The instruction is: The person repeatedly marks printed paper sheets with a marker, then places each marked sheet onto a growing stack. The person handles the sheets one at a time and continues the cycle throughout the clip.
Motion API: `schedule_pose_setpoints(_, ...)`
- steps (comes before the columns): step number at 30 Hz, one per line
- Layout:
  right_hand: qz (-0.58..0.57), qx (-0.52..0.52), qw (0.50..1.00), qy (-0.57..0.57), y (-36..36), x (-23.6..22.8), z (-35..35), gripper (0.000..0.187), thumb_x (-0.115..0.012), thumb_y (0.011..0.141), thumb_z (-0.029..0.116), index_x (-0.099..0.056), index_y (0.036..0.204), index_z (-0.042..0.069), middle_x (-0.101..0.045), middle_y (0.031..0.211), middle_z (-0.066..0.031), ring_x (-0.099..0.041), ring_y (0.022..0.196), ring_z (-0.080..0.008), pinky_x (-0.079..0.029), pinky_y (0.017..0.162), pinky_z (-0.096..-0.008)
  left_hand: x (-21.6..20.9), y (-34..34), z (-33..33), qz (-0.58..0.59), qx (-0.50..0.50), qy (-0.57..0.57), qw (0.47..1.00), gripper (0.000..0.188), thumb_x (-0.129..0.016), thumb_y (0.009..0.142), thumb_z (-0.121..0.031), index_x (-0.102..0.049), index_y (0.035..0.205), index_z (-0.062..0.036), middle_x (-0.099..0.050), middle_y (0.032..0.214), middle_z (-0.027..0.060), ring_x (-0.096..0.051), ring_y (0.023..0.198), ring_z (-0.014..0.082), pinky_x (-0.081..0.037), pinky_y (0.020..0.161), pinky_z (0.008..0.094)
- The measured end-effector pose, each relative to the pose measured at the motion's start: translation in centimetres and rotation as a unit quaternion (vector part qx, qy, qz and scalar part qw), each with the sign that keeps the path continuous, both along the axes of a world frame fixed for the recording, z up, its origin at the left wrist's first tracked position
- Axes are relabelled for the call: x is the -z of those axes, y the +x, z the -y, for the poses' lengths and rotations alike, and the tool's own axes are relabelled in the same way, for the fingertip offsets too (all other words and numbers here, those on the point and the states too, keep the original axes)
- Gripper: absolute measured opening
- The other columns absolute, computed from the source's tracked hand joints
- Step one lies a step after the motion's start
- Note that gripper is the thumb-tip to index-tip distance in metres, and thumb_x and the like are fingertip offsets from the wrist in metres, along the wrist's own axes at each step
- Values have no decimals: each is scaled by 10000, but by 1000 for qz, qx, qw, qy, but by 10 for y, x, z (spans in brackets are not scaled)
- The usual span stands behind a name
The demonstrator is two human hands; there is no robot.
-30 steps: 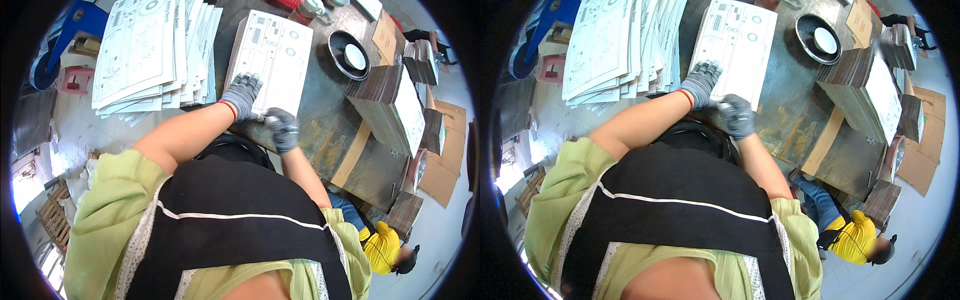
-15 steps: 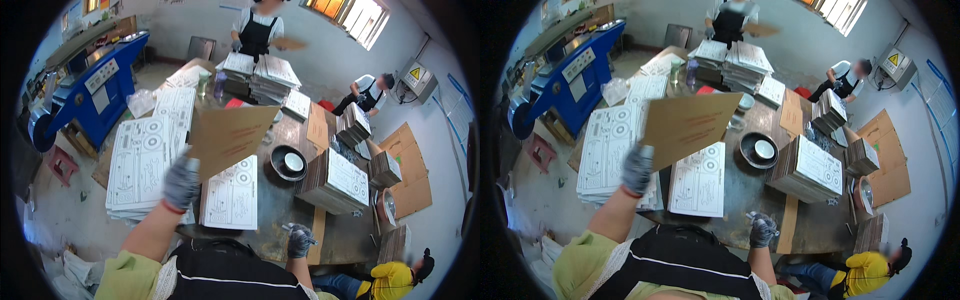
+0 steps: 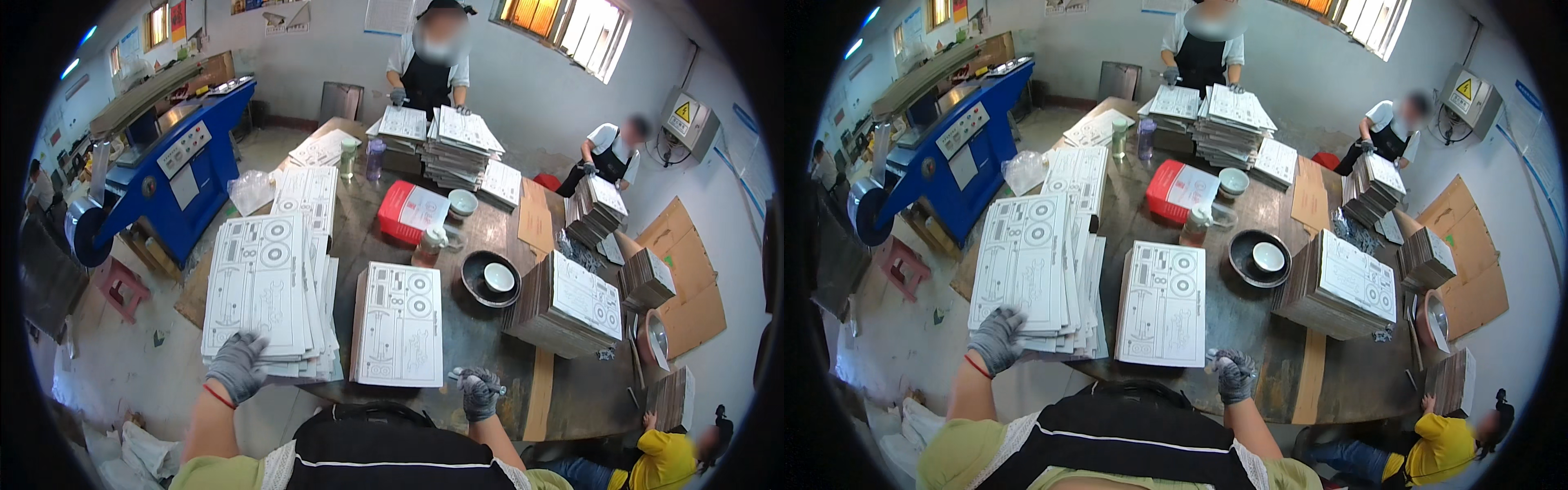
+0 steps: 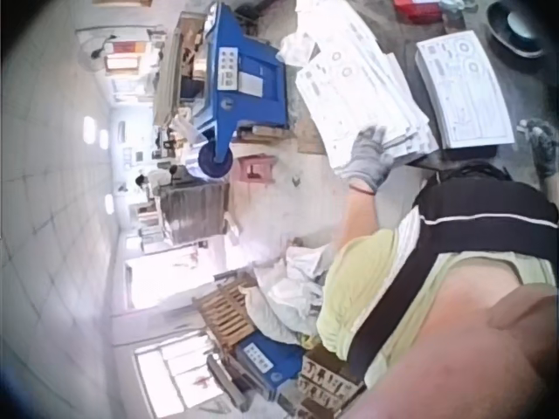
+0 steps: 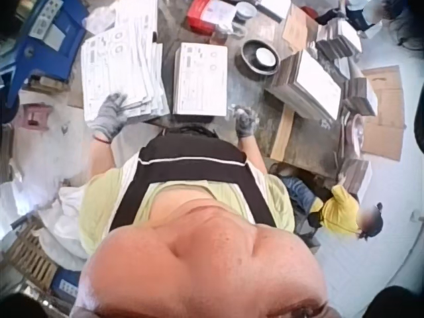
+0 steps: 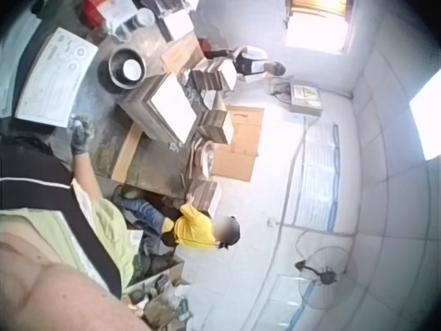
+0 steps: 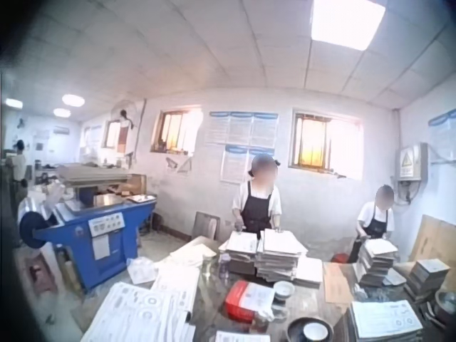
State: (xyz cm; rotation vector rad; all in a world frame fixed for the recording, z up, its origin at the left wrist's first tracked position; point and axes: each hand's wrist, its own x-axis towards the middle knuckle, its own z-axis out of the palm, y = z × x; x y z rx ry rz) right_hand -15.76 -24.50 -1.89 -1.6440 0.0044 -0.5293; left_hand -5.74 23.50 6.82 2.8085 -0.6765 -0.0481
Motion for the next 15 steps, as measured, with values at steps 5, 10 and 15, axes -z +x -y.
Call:
schedule_pose_setpoints(5, -21, 57, 995, -85, 0, 9, -8, 522, -607, 809, 509, -656, 880, -5, -623, 763, -73, -589, 685, -159, -496, 653, -330, -17, 2, 138, -115, 269, -271, 917, 376, -674, 753, -187, -616, 1103, -61, -602, 1117, 167, -574, 1024, 335, -461, 910, 431)
schedule_pose_setpoints(10, -32, -66, 987, 143, 29, 17, -33, 410, -652, 793, 392, -615, 851, -12, -603, 790, -84, -573, 720, -192, -491, 704, -353, 73, 22, 228, -189, 231, 105, 949, 688, -553, 859, -455, -335, 1427, -132, -362, 1448, 133, -335, 1321, 321, -239, 1108, 412)
schedule_pose_setpoints(15, -113, -77, 988, 76, 70, 49, -33, 466, -582, 827, 451, -629, 791, -10, -575, 620, -65, -594, 647, -185, -507, 756, -366, 169, 33, 248, -183, 117, 106, 970, 1082, -604, 671, -710, -207, 1474, -103, -142, 1542, 158, -123, 1427, 315, -26, 1146, 492)
